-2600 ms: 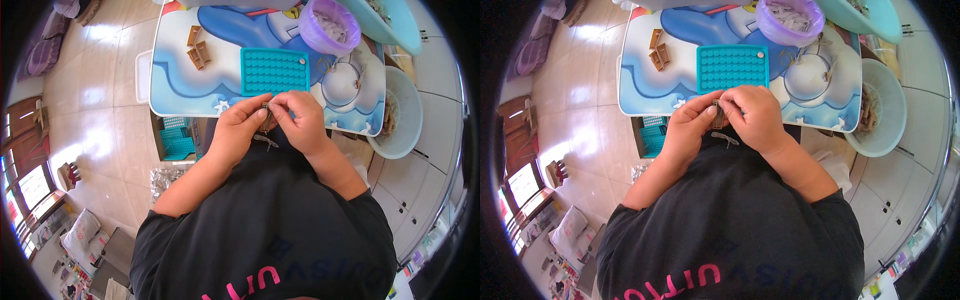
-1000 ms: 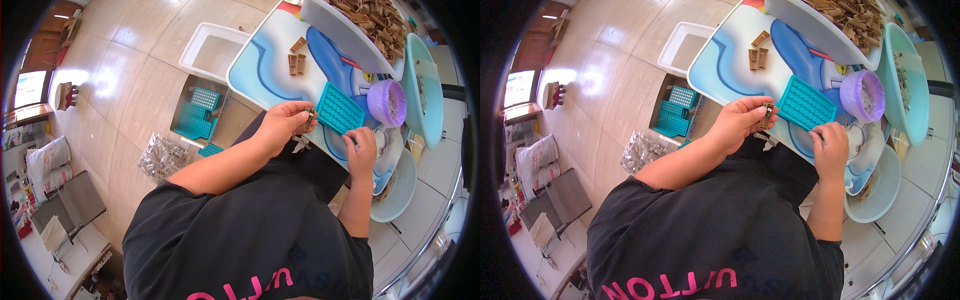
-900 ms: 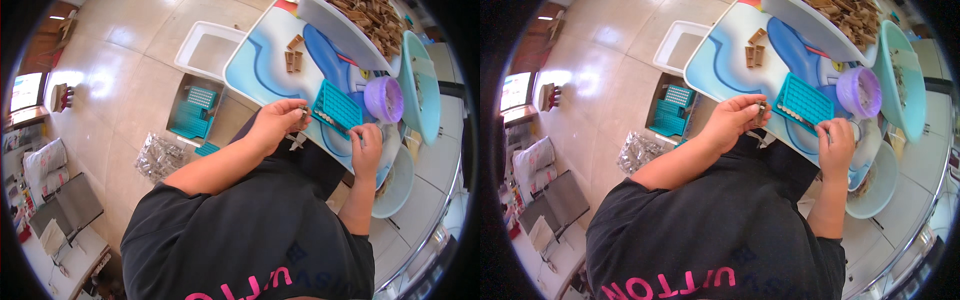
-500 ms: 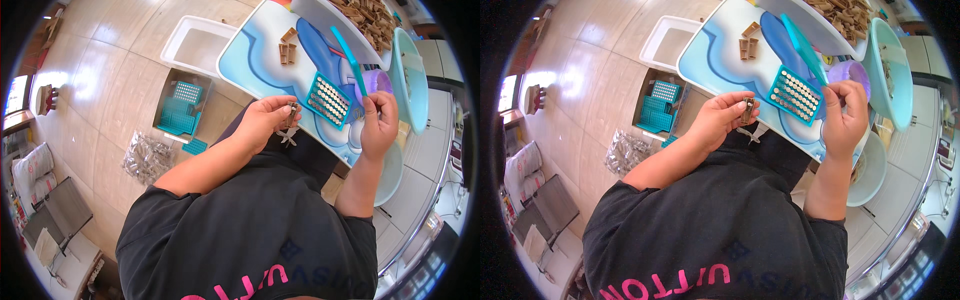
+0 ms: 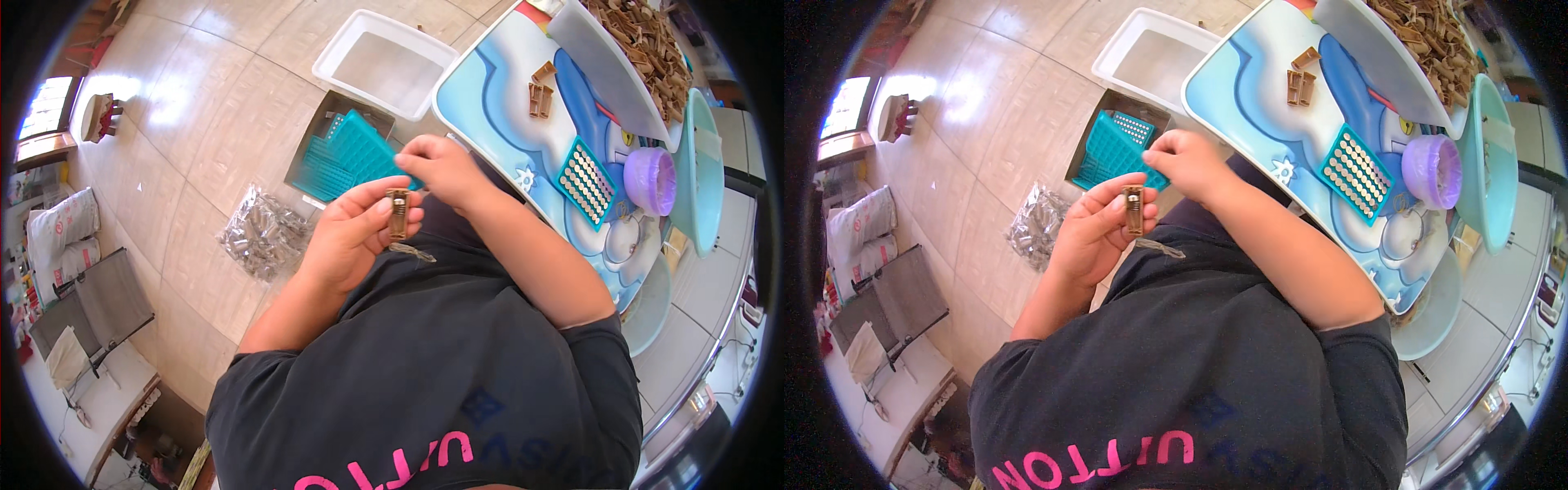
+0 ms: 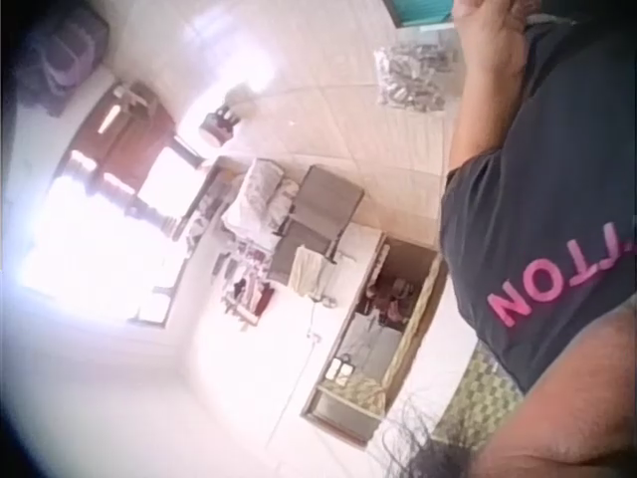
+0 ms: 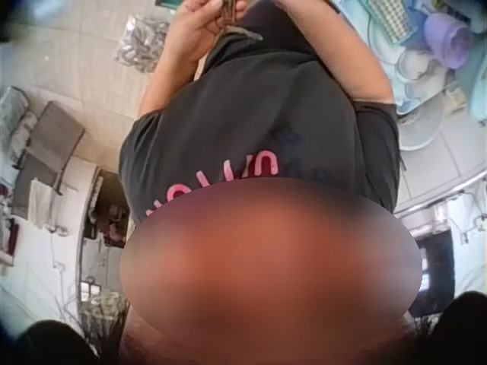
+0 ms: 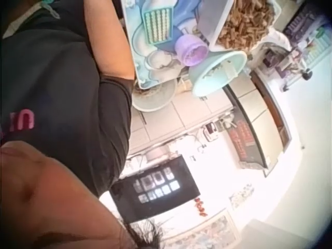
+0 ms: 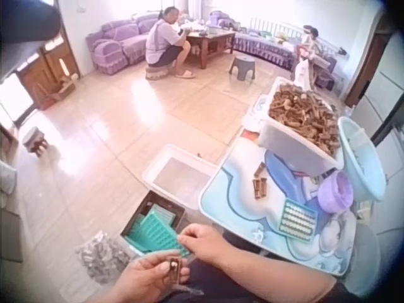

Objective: The person assembles small brown plastic components into a teal grid tray by hand, preparing materials from a purple bowl and a white bin.

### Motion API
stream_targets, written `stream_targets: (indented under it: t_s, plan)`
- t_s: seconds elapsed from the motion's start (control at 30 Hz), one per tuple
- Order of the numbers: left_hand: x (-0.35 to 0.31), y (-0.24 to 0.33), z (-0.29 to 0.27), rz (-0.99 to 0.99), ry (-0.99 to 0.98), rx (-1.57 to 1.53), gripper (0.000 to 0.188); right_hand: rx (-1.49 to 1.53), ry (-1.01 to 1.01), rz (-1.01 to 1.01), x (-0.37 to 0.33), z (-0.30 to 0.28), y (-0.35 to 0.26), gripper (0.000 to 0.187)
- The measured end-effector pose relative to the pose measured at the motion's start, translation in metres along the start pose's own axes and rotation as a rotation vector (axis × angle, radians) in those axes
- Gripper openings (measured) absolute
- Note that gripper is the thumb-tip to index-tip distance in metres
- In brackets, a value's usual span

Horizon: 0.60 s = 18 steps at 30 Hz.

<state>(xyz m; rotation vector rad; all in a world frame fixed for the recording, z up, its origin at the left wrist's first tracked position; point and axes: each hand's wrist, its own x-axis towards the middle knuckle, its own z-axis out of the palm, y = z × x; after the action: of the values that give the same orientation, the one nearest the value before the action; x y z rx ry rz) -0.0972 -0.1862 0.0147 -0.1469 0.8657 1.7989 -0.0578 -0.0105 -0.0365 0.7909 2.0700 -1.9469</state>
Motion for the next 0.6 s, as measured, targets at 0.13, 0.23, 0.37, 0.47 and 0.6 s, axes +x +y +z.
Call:
stream_targets:
  t_s: [0.13,0.23,0.37,0.47,0.6]
  plan:
    - [-0.011,0.007,-0.026,0.079,0.069,-0.040,0.034,-0.113,-0.027,0.081,0.051,0.041,0.038,0.022]
    - [-0.015,0.020,-0.043,0.197,0.115,-0.040,0.034,-0.165,-0.041,0.157,0.075,0.064,0.050,0.021]
    - [-0.017,0.034,-0.056,0.307,0.171,-0.065,0.035,-0.032,0.070,0.038,0.094,0.081,0.075,0.021]
    - [-0.015,0.036,-0.061,0.319,0.160,-0.053,0.038,0.034,0.050,-0.031,0.090,0.079,0.078,0.024]
    - [-0.003,0.035,-0.050,0.284,0.135,-0.051,0.039,-0.006,0.004,0.016,0.063,0.059,0.067,0.025]
